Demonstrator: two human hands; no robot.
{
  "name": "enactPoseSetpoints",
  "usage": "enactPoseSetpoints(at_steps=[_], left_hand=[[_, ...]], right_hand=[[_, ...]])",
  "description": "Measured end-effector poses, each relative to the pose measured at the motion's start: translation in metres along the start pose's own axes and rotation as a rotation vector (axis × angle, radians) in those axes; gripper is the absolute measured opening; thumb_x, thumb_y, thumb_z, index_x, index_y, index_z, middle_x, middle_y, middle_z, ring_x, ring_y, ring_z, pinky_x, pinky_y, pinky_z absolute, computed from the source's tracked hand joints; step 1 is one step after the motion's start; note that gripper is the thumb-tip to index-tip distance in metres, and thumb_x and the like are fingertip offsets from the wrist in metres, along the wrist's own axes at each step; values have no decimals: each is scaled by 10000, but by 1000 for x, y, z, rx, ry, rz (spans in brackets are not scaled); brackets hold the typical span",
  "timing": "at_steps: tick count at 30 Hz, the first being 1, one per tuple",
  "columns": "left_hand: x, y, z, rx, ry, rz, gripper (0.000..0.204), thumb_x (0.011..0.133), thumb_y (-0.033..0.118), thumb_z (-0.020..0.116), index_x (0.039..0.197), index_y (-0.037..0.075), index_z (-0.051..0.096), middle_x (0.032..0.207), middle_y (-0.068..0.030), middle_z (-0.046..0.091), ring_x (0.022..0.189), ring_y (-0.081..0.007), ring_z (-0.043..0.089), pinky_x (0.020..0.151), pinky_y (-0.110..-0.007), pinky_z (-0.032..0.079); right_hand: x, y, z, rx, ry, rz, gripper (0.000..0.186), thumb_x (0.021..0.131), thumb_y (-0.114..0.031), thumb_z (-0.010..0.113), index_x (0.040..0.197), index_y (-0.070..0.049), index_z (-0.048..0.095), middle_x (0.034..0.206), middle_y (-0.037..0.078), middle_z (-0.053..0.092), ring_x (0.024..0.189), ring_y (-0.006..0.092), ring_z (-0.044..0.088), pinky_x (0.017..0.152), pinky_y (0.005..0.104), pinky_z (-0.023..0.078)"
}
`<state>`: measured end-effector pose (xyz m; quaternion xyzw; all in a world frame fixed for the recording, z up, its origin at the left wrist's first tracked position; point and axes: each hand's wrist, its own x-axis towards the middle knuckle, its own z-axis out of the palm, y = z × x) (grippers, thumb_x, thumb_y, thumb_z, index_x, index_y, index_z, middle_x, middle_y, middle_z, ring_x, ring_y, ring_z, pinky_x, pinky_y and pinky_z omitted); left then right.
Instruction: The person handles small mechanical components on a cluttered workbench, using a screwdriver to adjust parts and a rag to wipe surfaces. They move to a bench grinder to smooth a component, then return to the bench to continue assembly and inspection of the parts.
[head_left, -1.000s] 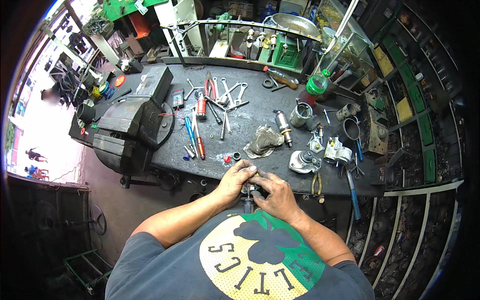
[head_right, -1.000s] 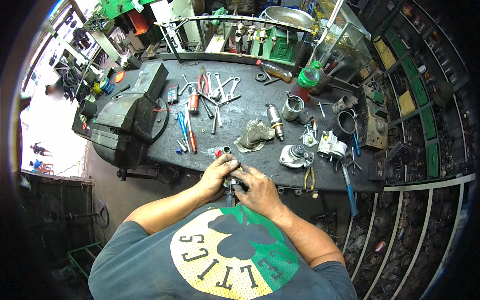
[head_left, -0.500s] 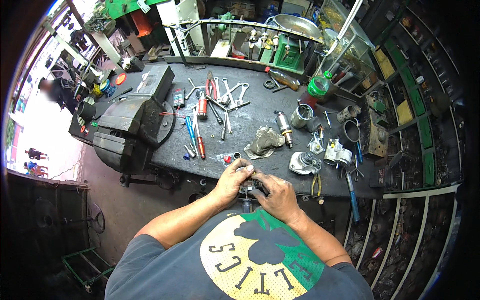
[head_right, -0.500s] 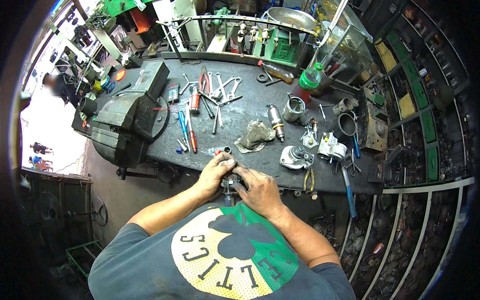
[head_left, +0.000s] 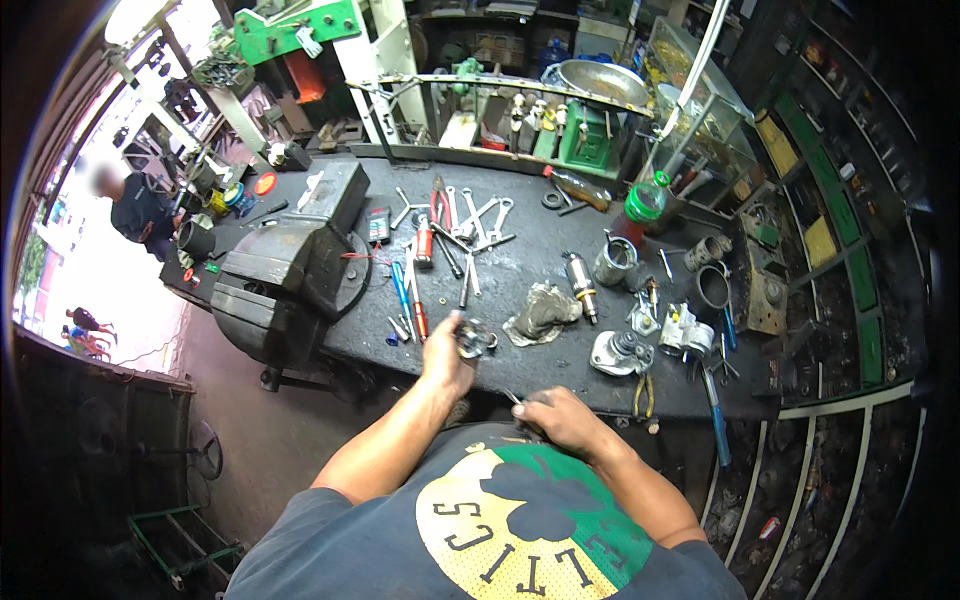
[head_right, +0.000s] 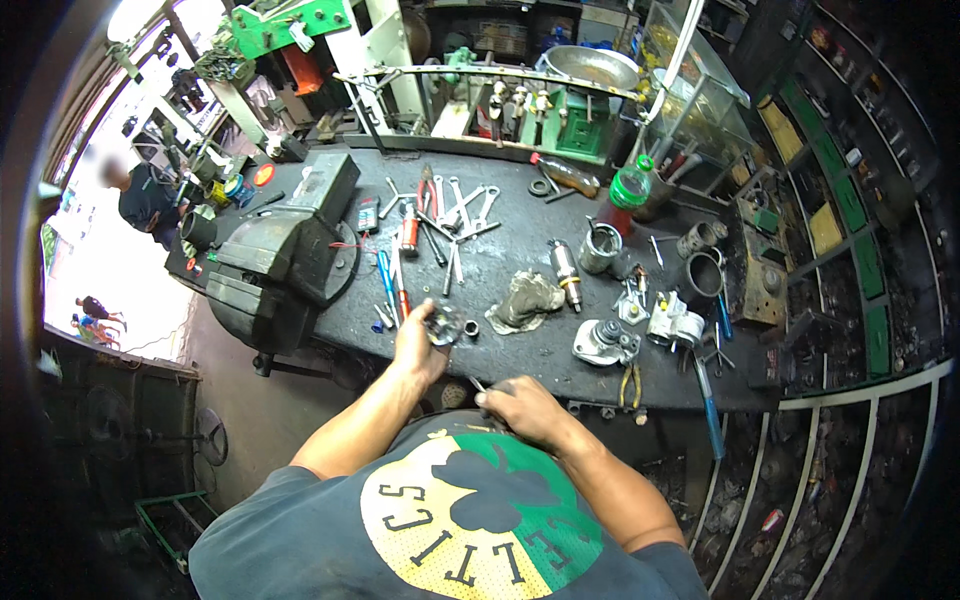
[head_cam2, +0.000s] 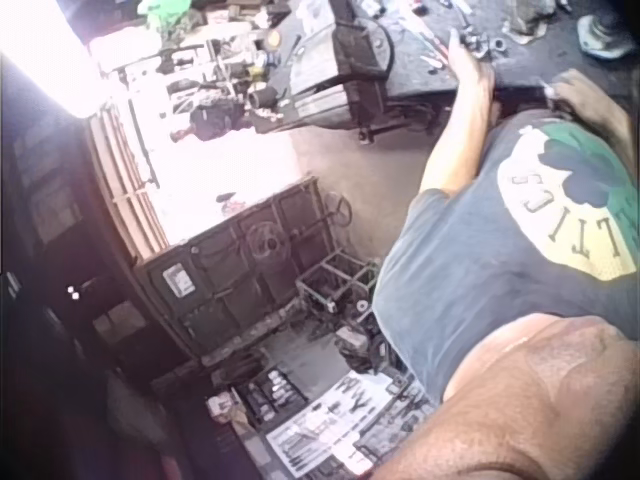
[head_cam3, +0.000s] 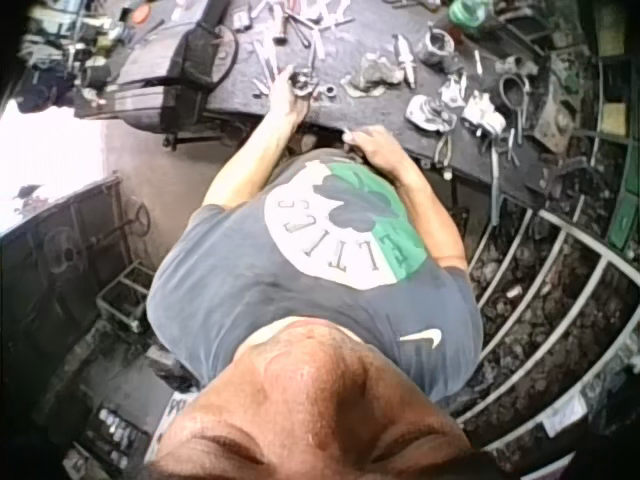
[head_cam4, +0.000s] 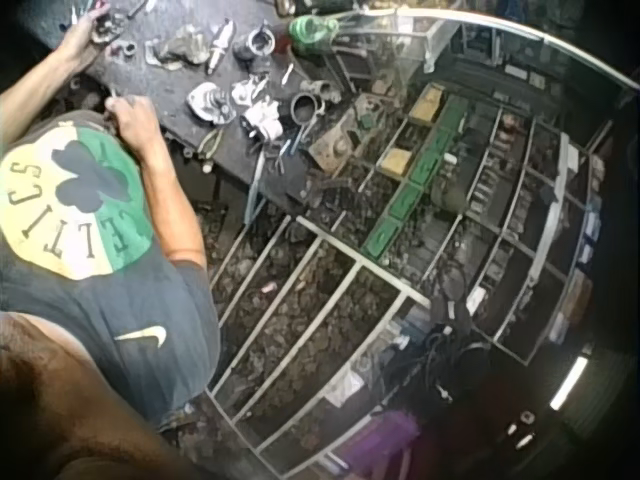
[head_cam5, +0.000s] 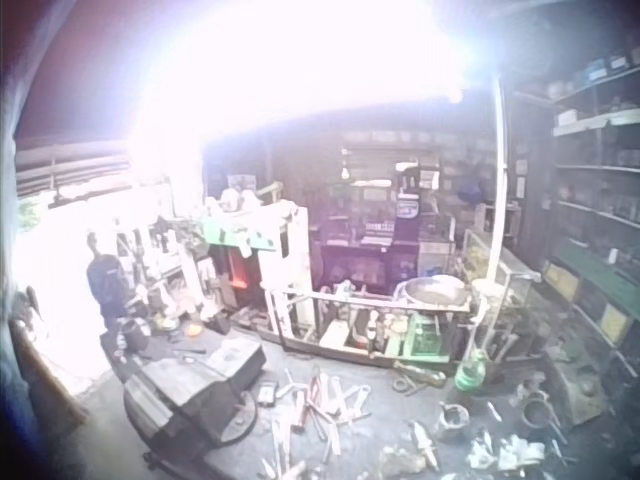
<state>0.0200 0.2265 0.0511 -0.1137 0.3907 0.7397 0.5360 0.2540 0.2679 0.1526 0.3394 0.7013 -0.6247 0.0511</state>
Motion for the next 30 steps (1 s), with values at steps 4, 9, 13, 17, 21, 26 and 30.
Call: enactPoseSetpoints(at_steps=[4, 9, 13, 17, 21, 26, 30], left_hand=[[-1, 43, 3, -194, 97, 43, 175, 1062, 208, 595, 1113, 44, 563, 1044, -186, 708, 977, -341, 706, 881, -481, 622], [-41, 61, 30, -328, 28, -54, 247, 1077, 264, 572, 1108, 18, 576, 1122, -233, 720, 1015, -368, 711, 903, -462, 636], [-54, 59, 37, -324, -44, -45, 296, 1086, 335, 584, 980, 62, 625, 1113, -217, 727, 1039, -350, 722, 914, -450, 646], [-62, 36, 42, -9, -210, 224, 352, 1135, 428, 465, 1133, 95, 577, 1244, -226, 707, 1083, -353, 716, 946, -475, 608], [-80, 14, 51, 127, -379, 389, 337, 1128, 433, 481, 1250, 125, 543, 1388, -213, 633, 1243, -321, 655, 1034, -442, 554], [-89, 12, 58, 65, -466, 389, 345, 1111, 447, 519, 1266, 140, 538, 1426, -202, 604, 1314, -308, 612, 1076, -449, 536], [-96, 12, 55, 72, -525, 371, 353, 1101, 452, 535, 1261, 138, 528, 1461, -212, 567, 1344, -341, 587, 1103, -470, 522]], right_hand=[[-15, 21, -2, 347, 101, -31, 321, 1000, -268, 616, 1039, 42, 692, 775, 90, 676, 697, 167, 632, 624, 326, 493], [-11, 29, -2, 542, 98, 37, 330, 1017, -232, 627, 1224, 24, 610, 873, 74, 692, 703, 115, 634, 618, 246, 507], [-8, 14, 3, 576, 144, 33, 299, 1009, -250, 666, 1159, 8, 635, 901, 59, 668, 737, 116, 636, 615, 265, 513], [3, -5, 1, 578, 128, -5, 326, 1007, -279, 703, 1169, 0, 649, 885, 27, 641, 707, 97, 620, 585, 250, 495], [26, -30, 9, 786, 154, -135, 292, 1005, -244, 729, 1172, -15, 658, 885, 15, 660, 642, 85, 600, 544, 239, 472], [36, -31, 13, 917, 152, -177, 327, 975, -211, 780, 1206, -11, 662, 901, 10, 683, 652, 90, 614, 558, 237, 487], [33, -30, 19, 949, 127, -203, 319, 965, -190, 793, 1181, 13, 674, 874, 14, 677, 659, 94, 605, 585, 231, 493]])
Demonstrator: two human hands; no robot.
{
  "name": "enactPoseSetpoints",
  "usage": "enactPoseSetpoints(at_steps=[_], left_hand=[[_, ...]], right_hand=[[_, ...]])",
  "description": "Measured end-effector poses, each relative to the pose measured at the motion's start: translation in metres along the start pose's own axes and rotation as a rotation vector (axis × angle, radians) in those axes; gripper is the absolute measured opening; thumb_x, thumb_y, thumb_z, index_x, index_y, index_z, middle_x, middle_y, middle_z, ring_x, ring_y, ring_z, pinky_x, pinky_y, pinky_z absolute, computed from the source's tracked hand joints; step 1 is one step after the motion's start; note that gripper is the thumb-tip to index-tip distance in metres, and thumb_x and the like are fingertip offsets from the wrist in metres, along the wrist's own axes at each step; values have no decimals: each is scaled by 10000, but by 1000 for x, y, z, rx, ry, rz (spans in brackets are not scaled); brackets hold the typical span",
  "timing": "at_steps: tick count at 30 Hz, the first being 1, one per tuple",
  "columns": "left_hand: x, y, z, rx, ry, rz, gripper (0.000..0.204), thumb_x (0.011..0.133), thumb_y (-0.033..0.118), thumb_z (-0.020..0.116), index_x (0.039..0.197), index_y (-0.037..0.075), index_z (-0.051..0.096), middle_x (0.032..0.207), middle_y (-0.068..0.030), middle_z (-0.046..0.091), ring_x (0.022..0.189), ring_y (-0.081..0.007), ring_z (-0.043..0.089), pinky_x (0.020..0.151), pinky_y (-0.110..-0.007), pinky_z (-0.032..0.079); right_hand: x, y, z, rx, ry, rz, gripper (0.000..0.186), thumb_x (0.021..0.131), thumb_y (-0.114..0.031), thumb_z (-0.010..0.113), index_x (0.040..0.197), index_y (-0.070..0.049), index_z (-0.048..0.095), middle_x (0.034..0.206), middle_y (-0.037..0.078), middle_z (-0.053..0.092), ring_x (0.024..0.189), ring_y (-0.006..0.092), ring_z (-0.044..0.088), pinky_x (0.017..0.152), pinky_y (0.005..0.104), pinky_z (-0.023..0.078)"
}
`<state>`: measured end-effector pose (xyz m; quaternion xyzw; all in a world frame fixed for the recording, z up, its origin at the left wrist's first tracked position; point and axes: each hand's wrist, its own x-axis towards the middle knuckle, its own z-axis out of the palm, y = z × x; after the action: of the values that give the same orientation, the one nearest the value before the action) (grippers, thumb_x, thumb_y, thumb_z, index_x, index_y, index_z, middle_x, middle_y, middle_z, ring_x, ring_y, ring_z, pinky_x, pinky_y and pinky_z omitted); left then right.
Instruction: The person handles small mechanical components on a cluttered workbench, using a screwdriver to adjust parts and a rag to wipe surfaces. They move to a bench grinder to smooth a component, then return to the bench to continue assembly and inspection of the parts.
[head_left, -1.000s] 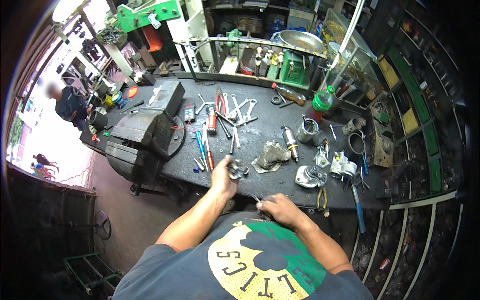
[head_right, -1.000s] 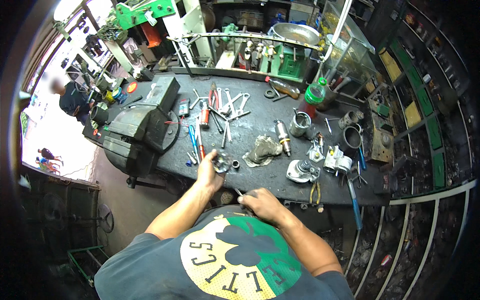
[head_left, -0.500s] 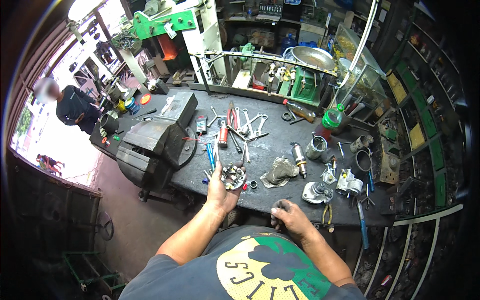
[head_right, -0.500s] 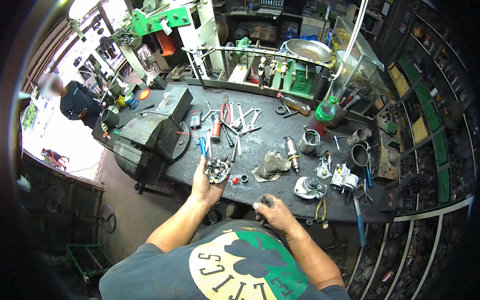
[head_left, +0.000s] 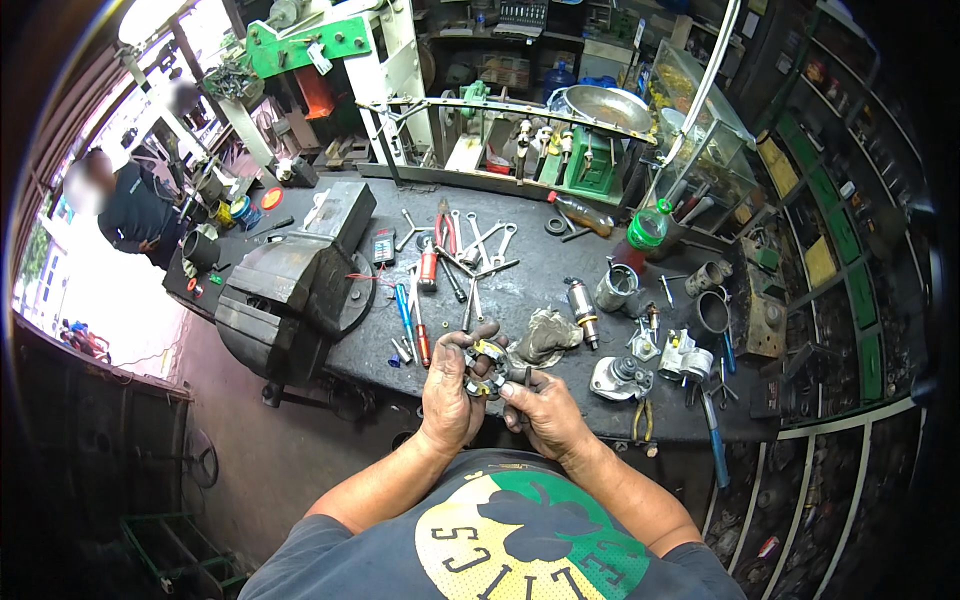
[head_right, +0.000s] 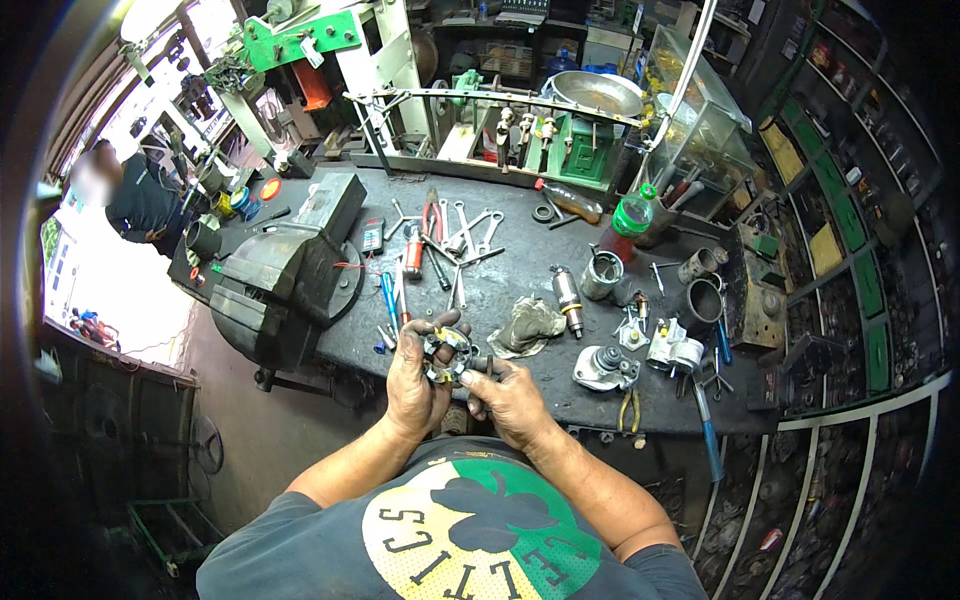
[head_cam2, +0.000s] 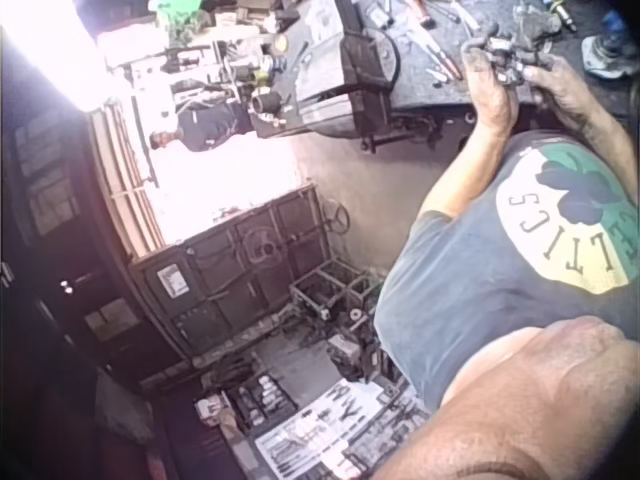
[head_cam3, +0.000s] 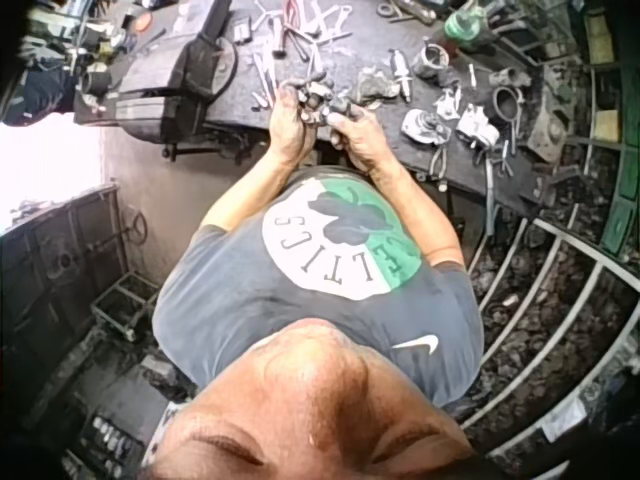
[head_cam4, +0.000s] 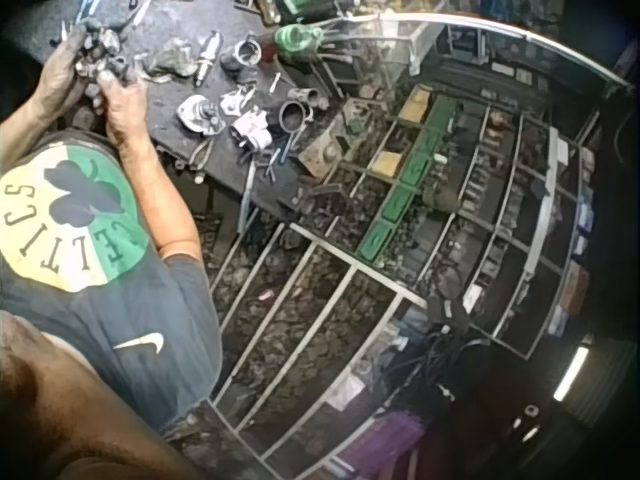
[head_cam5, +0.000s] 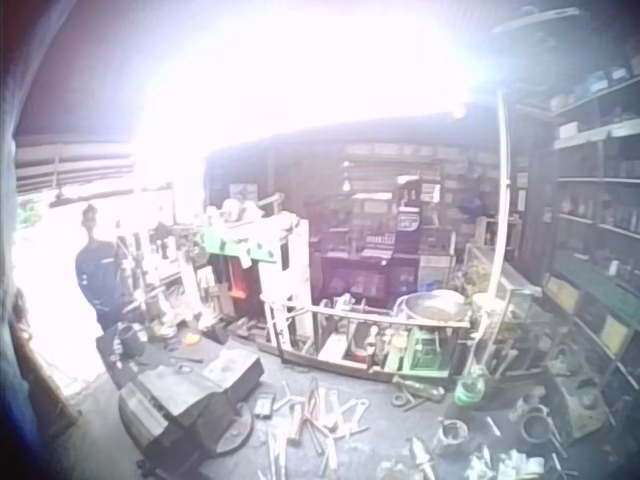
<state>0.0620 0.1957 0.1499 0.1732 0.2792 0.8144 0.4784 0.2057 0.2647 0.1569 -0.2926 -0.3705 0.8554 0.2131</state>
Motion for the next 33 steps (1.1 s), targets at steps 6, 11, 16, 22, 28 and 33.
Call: enactPoseSetpoints(at_steps=[6, 11, 16, 22, 28, 33], left_hand=[[-8, -5, -4, -2, -85, 7, 329, 1109, 404, 530, 1289, 133, 482, 1455, -231, 560, 1352, -366, 579, 1096, -494, 538], [-16, -12, -6, -13, -76, -35, 360, 1101, 427, 531, 1303, 141, 445, 1450, -215, 556, 1316, -335, 594, 1033, -469, 575], [-14, -22, -17, 38, 19, -48, 304, 1077, 310, 628, 1234, 131, 440, 1528, -211, 512, 1269, -242, 596, 1068, -390, 519], [-13, -11, -24, 329, 26, -76, 418, 957, -19, 729, 1220, 98, 425, 1373, -188, 610, 1251, -238, 621, 1074, -381, 519], [-1, 39, -2, 1143, -428, -172, 505, 872, 95, 748, 1363, 46, 642, 1115, -145, 715, 1044, -238, 709, 952, -364, 555], [0, 50, 15, 1466, -615, 57, 520, 828, 94, 768, 1330, 29, 652, 1125, -198, 729, 1034, -358, 731, 910, -412, 586]], right_hand=[[1, 3, -10, 77, -70, 28, 301, 945, -168, 812, 1154, 8, 685, 883, 22, 685, 684, 100, 612, 621, 240, 508], [-6, 7, -14, 58, -45, 34, 276, 942, -153, 805, 1142, -6, 684, 888, 18, 680, 695, 100, 610, 627, 245, 505], [-11, 5, -11, 214, -44, 6, 443, 934, -138, 810, 1315, -14, 622, 978, 27, 688, 706, 92, 609, 631, 239, 509], [-11, 3, -26, -480, 88, -236, 642, 900, -97, 821, 1467, 23, 545, 1163, 58, 712, 971, 118, 657, 886, 305, 553], [-28, -20, -37, -729, -68, -298, 569, 866, -113, 846, 1373, 48, 642, 1224, 97, 734, 1114, 141, 657, 1001, 323, 530], [-34, -28, -32, -730, -96, -289, 457, 899, -131, 820, 1298, 50, 692, 1129, 111, 768, 1033, 121, 675, 929, 321, 556]])
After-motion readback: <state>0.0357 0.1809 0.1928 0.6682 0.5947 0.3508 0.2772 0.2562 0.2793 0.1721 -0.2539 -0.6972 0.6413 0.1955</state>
